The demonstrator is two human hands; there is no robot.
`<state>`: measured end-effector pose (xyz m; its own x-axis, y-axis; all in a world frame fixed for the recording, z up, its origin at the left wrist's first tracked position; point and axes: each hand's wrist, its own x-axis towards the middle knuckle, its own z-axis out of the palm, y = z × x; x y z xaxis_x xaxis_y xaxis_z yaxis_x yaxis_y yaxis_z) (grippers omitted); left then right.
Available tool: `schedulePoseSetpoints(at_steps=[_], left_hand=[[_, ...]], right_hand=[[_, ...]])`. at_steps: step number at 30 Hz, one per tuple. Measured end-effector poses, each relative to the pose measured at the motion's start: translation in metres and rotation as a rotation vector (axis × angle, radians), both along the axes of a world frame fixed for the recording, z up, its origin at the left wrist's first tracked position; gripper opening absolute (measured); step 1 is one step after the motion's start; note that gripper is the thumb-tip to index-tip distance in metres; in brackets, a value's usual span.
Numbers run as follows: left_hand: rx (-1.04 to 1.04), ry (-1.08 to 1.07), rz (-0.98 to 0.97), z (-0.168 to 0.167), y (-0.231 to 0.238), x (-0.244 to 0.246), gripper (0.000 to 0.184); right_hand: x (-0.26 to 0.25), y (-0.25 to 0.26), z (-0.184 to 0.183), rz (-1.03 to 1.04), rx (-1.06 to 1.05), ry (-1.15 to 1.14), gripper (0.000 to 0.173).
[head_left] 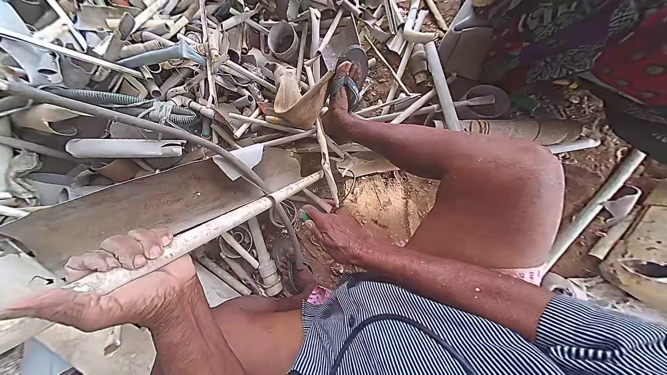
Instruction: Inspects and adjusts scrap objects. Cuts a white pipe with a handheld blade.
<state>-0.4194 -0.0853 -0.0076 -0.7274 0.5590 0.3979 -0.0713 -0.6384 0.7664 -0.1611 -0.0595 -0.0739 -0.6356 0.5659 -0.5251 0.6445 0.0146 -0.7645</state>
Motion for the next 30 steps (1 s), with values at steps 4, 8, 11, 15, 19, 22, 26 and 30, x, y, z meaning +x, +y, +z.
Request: schedulePoseSetpoints(at_steps=[4, 8, 11, 15, 19, 22, 26, 30], left_hand=[[-0.026, -0.008, -0.015, 0.003, -0.003, 0.007, 0.073], [0.034, -0.021, -0.081, -0.001, -0.006, 0.007, 0.072], [0.049, -0.024, -0.076, -0.004, -0.004, 0.001, 0.072], [0.057, -0.007, -0.127, -0.005, -0.001, 0.001, 0.070], [0.040, -0.007, -0.098, -0.002, -0.003, 0.007, 0.067], [0.042, -0.002, -0.078, -0.004, -0.006, 0.008, 0.062], [0.042, -0.010, -0.079, -0.004, -0.003, 0.008, 0.061], [0.016, -0.010, -0.062, -0.005, -0.004, 0.010, 0.062]], right_hand=[[-0.023, -0.012, 0.038, 0.095, 0.101, 0.241, 0.046], [-0.004, -0.008, -0.031, -0.068, 0.051, 0.142, 0.047], [0.013, 0.015, -0.059, -0.125, -0.066, -0.072, 0.047], [0.001, 0.008, 0.000, -0.038, -0.006, 0.044, 0.046], [-0.011, -0.009, 0.020, 0.057, 0.107, 0.153, 0.044], [0.006, 0.004, -0.037, -0.029, 0.023, -0.074, 0.046], [0.016, 0.013, -0.049, -0.109, -0.052, -0.170, 0.046], [-0.002, -0.006, 0.015, -0.020, -0.011, 0.081, 0.045]])
